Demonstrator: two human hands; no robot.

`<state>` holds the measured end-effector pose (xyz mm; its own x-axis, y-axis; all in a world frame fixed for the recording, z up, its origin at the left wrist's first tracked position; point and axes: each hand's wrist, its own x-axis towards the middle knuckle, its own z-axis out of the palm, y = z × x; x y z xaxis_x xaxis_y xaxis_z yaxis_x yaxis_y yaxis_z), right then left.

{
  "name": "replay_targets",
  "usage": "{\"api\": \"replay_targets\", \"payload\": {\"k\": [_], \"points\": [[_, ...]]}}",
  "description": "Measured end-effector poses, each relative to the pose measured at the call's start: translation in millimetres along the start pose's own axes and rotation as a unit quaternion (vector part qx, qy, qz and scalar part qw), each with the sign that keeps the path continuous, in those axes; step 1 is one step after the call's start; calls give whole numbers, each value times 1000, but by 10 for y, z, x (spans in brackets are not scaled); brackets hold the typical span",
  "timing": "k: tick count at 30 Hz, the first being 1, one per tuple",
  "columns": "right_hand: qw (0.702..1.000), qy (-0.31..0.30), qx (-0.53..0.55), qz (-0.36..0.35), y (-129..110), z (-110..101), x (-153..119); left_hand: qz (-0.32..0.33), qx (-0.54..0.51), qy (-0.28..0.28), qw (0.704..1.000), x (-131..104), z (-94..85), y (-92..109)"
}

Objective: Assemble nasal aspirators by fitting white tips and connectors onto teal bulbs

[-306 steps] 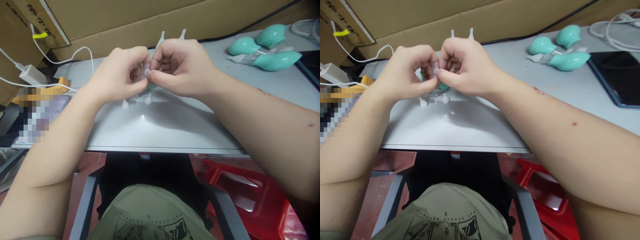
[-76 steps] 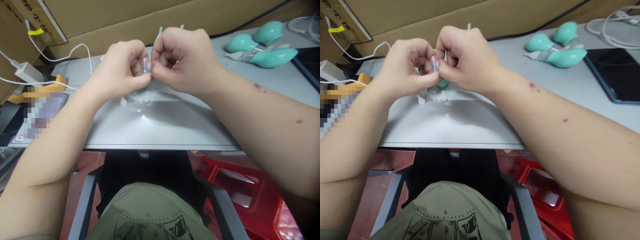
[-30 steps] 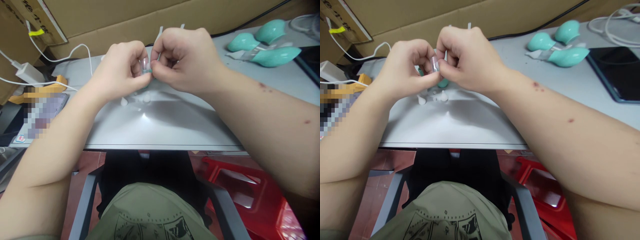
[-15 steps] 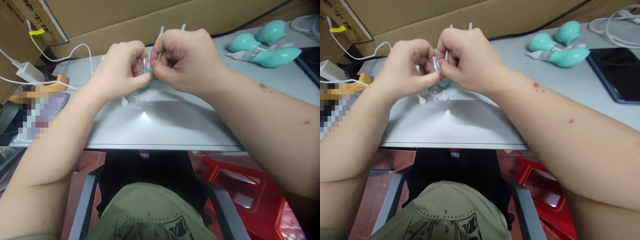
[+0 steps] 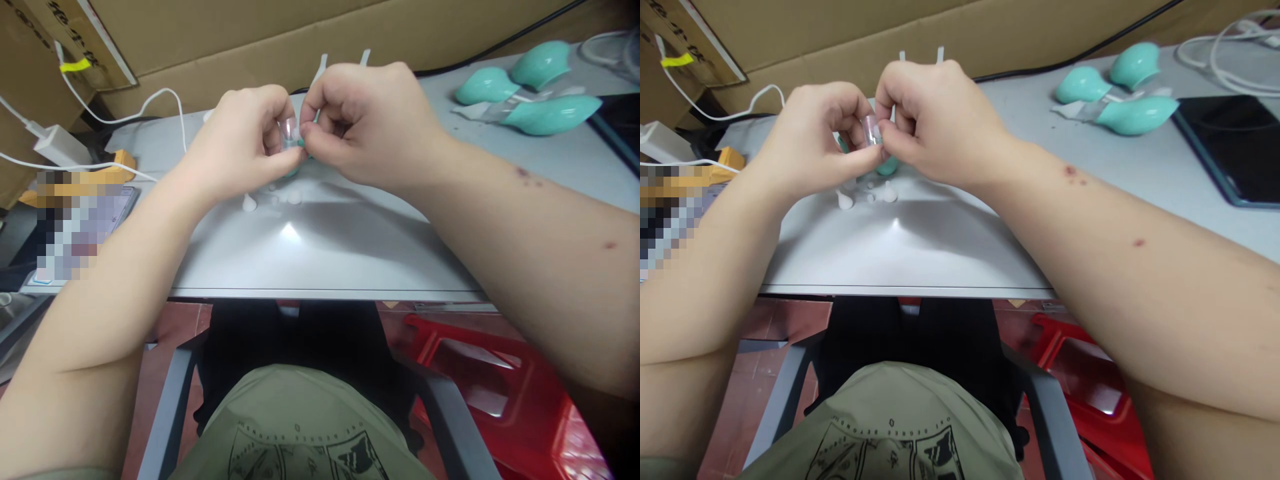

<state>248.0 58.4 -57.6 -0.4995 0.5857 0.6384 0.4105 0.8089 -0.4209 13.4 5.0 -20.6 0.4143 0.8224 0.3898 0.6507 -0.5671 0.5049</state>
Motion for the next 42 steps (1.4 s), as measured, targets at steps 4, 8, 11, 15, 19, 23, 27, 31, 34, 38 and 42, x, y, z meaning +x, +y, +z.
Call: {"api": "replay_targets", "payload": {"k": [4,8,11,15,19,23,27,31,34,38,42], "points": [[1000,-6,8,-12,15,-8,-1,4,-8,6,1000,-1,20,-19],[1000,-12,22,5,-37,-26,-15,15,-5,18,1000,1,44,-39],[1000,-8,0,20,-100,-23,-35,23,-12,23,999,3,58,-38],[1000,-2,-20,24,-179,-23,-74,23,-28,30,999,3,53,-9],[999,4,-36,15,-213,-39,-101,7,-27,21,999,-2,36,22],[999,4,-42,17,-203,-29,-78,0,-30,45,999,1,46,21],[999,17,-35,31,-194,-6,-45,2,-30,48,998,23,55,-20],[999,17,-25,41,-184,7,-42,0,-19,54,998,34,51,-31],[999,22,-18,43,-176,25,-40,-9,-9,53,999,26,56,-8],[998,34,-16,45,-192,55,-32,-2,-11,66,998,32,75,1],[998,34,-3,48,-203,82,-27,-1,-12,73,997,48,91,-9]]}}
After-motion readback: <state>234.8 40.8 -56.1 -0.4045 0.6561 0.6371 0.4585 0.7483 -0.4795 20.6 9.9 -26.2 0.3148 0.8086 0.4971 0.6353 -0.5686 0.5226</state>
